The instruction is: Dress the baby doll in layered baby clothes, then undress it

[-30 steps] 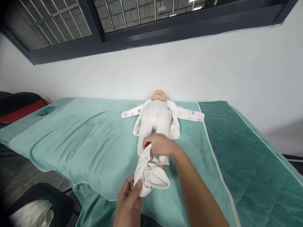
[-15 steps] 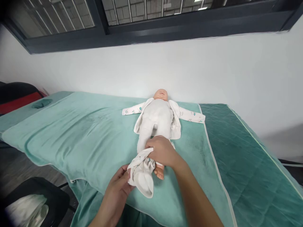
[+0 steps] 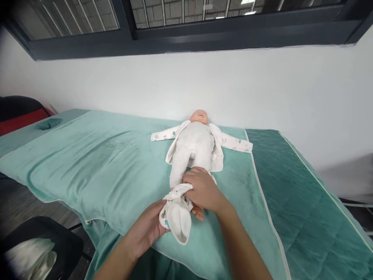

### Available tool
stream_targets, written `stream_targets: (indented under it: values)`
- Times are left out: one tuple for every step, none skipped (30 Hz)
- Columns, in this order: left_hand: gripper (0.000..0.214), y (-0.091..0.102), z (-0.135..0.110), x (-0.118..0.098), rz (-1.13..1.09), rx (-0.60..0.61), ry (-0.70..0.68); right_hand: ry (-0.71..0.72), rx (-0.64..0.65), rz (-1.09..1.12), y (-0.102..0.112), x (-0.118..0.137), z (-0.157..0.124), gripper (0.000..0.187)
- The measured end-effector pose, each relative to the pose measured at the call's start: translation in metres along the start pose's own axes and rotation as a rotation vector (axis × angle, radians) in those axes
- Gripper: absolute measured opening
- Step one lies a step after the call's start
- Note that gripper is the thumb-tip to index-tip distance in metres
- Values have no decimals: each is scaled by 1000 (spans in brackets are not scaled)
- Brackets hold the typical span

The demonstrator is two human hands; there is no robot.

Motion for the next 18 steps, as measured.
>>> stream_targets:
  values:
    - [33, 3, 3, 0, -6, -10, 6, -1, 3, 10, 0, 0, 0, 22]
    - [33, 5, 5, 0, -9, -16, 8, -2, 7, 24, 0, 0, 0, 24]
    - [34, 6, 8, -1, -7, -19, 7, -4, 14, 43, 1, 0, 1, 26]
    - [35, 6, 10, -2, 5, -16, 1, -5, 24, 65, 1, 0, 1, 27]
    - [36, 5, 13, -5, 26, -10, -18, -6, 37, 89, 2, 0, 0, 27]
    - [36, 3, 15, -9, 56, -1, -51, -7, 52, 115, 3, 1, 0, 28]
    - [37, 1, 17, -14, 95, 7, -95, -8, 68, 141, 4, 1, 0, 28]
    - [38, 0, 19, -20, 146, 11, -146, -11, 83, 166, 5, 0, 0, 28]
    - [39, -2, 22, -26, 209, 15, -195, -16, 96, 191, 7, 0, 0, 27]
    - [40, -3, 24, -32, 282, 18, -243, -23, 108, 217, 8, -1, -1, 26]
    - [42, -5, 26, -38, 362, 18, -288, -33, 114, 242, 9, -2, -1, 23]
    - [44, -6, 29, -44, 444, 10, -333, -42, 116, 261, 10, -3, -1, 19]
    - [46, -6, 32, -49, 519, -5, -379, -54, 114, 273, 10, -4, -1, 16]
    - [49, -6, 36, -55, 583, -28, -430, -65, 108, 275, 10, -6, -1, 14]
    - [52, -5, 39, -62, 636, -60, -485, -80, 98, 269, 9, -8, -1, 14]
    - [54, -4, 43, -68, 680, -99, -541, -99, 89, 260, 8, -11, -1, 14]
    - [55, -3, 47, -74, 714, -141, -593, -123, 79, 251, 6, -13, -1, 13]
    - [56, -2, 51, -81, 738, -181, -640, -154, 67, 244, 5, -16, -1, 12]
Point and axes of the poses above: each hand's wrist, its own z-axis towards the middle knuckle, its own y-axis out of the back of the hand, x = y × z, the point moved 8 cm from there along z, towards the middle knuckle, and after that the axes turned 2 degrees about -z, right-handed, at the moved point
